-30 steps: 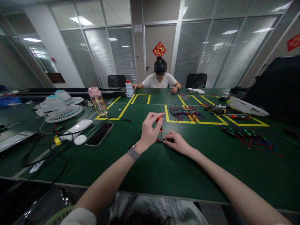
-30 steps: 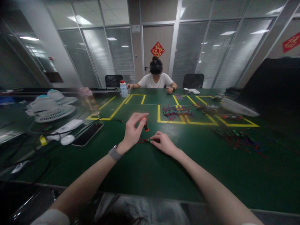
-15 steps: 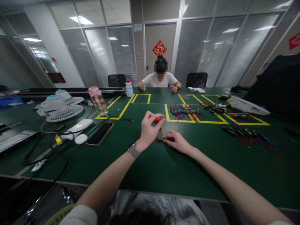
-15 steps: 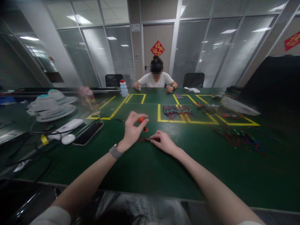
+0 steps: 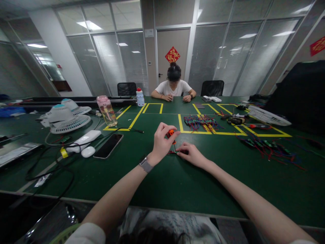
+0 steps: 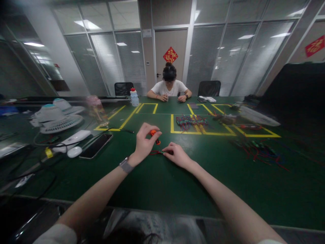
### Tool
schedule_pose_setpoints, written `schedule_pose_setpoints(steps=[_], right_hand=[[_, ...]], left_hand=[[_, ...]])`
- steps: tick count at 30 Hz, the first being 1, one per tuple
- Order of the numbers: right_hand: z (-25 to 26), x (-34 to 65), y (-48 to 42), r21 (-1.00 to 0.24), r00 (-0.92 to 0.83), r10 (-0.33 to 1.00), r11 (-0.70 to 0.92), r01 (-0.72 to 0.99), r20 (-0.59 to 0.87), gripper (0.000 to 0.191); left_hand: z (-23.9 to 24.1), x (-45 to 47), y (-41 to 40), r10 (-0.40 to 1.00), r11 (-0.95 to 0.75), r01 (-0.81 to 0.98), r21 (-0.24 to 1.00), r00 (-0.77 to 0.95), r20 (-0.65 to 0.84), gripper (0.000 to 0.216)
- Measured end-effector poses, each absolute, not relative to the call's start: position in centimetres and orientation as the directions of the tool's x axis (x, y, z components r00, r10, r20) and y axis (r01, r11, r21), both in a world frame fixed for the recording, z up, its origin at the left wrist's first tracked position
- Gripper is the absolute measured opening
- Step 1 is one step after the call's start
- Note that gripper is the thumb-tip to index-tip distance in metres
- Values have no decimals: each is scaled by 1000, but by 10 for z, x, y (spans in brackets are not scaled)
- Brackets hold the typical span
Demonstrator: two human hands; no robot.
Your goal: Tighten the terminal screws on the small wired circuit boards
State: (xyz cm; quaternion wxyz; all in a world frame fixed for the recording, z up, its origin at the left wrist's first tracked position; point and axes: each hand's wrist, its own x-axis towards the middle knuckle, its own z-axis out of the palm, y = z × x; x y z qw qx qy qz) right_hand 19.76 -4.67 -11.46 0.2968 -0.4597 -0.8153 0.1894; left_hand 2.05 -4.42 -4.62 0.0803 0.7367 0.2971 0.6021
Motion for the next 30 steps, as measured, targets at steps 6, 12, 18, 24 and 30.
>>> schedule_pose_setpoints(steps=[6,12,18,24,30], right_hand=[[-114,197,-48,-582,-407,858,511,632,312,18],[-113,198,-48,-575,-405,861,508,641,309,20],[-113,198,-48,-579,-403,864,502,643,302,19],[-113,198,-48,-585,-408,860,509,632,307,19],[-114,198,-47,-581,-401,864,502,641,305,18]], left_hand=[[-48,19,-41,590,-798,243,551,130,797,29],[-49,19,-38,580,-802,231,551,80,810,17],[-46,16,-38,595,-781,303,545,97,798,23],[-48,17,-37,619,-783,205,587,175,765,31],[-45,18,-38,573,-791,333,514,109,812,16]])
